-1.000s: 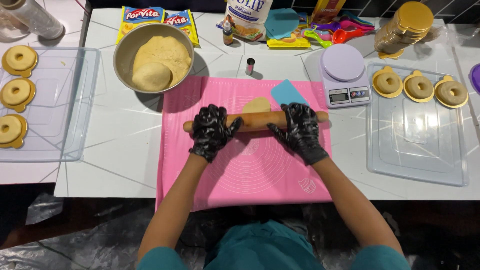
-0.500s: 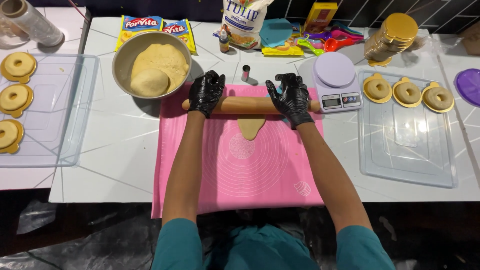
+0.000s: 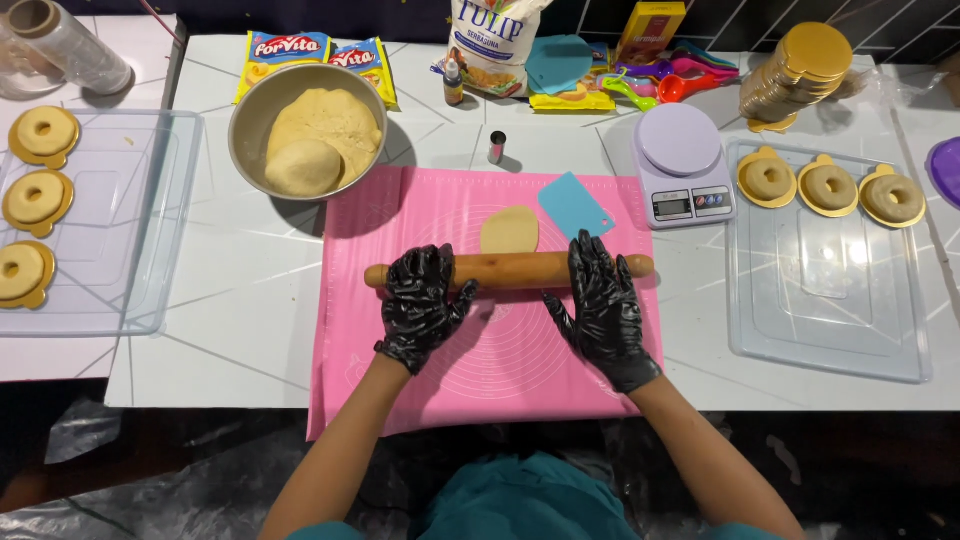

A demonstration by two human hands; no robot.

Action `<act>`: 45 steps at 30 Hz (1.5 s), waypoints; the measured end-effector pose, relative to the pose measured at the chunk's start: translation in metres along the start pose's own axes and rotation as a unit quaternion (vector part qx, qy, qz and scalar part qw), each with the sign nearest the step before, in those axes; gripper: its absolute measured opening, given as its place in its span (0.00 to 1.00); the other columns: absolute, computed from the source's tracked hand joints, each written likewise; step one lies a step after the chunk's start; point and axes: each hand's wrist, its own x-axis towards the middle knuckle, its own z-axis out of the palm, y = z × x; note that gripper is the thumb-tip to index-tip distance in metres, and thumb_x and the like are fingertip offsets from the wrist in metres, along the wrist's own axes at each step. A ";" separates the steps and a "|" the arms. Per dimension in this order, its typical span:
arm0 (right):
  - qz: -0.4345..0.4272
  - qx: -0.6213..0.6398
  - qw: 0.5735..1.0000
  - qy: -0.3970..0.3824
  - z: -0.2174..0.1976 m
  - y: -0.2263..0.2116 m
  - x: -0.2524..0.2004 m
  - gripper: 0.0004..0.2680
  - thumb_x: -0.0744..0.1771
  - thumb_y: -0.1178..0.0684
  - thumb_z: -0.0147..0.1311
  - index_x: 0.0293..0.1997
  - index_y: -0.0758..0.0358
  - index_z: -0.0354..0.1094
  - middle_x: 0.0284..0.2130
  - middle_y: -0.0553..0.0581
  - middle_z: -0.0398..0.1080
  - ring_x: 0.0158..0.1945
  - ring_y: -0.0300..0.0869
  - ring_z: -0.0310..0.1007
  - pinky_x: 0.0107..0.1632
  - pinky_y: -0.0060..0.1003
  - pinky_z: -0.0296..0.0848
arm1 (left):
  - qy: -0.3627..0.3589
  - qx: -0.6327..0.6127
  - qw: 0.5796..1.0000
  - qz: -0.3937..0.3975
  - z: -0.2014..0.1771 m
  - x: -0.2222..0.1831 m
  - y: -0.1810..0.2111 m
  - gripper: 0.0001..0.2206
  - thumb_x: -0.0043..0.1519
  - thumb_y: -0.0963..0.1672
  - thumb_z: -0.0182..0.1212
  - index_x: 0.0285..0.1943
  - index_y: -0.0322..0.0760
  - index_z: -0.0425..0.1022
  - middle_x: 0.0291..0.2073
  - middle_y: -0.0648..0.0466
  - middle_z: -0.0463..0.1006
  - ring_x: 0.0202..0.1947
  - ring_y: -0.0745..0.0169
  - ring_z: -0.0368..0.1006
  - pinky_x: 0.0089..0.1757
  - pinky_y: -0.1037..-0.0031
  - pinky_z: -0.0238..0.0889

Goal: Shaping a piece of dough into a flat circle for a donut using hands and a rolling pin on a silicone mat.

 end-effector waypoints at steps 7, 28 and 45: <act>0.034 0.043 0.998 -0.030 0.037 0.019 0.027 0.31 0.68 0.33 0.50 0.74 0.68 0.54 0.70 0.68 0.58 0.73 0.57 0.56 0.74 0.64 0.43 | 0.042 0.005 0.998 0.053 0.060 0.024 -0.018 0.29 0.62 0.61 0.55 0.61 0.42 0.74 0.48 0.46 0.75 0.51 0.42 0.72 0.52 0.55 0.64; 0.149 0.069 0.979 -0.123 0.102 0.068 0.135 0.30 0.72 0.29 0.38 0.73 0.68 0.55 0.69 0.71 0.58 0.74 0.57 0.55 0.72 0.62 0.46 | 0.027 -0.252 0.960 -0.116 0.074 0.164 -0.029 0.09 0.59 0.47 0.67 0.31 0.42 0.75 0.25 0.51 0.80 0.35 0.49 0.80 0.41 0.63 0.71; 0.002 0.034 0.999 0.021 0.005 0.017 0.001 0.22 0.70 0.46 0.50 0.73 0.65 0.59 0.68 0.64 0.63 0.71 0.53 0.62 0.72 0.57 0.54 | -0.033 -0.006 0.998 0.048 -0.067 0.025 0.032 0.27 0.67 0.52 0.52 0.68 0.27 0.69 0.62 0.37 0.74 0.65 0.44 0.68 0.68 0.60 0.51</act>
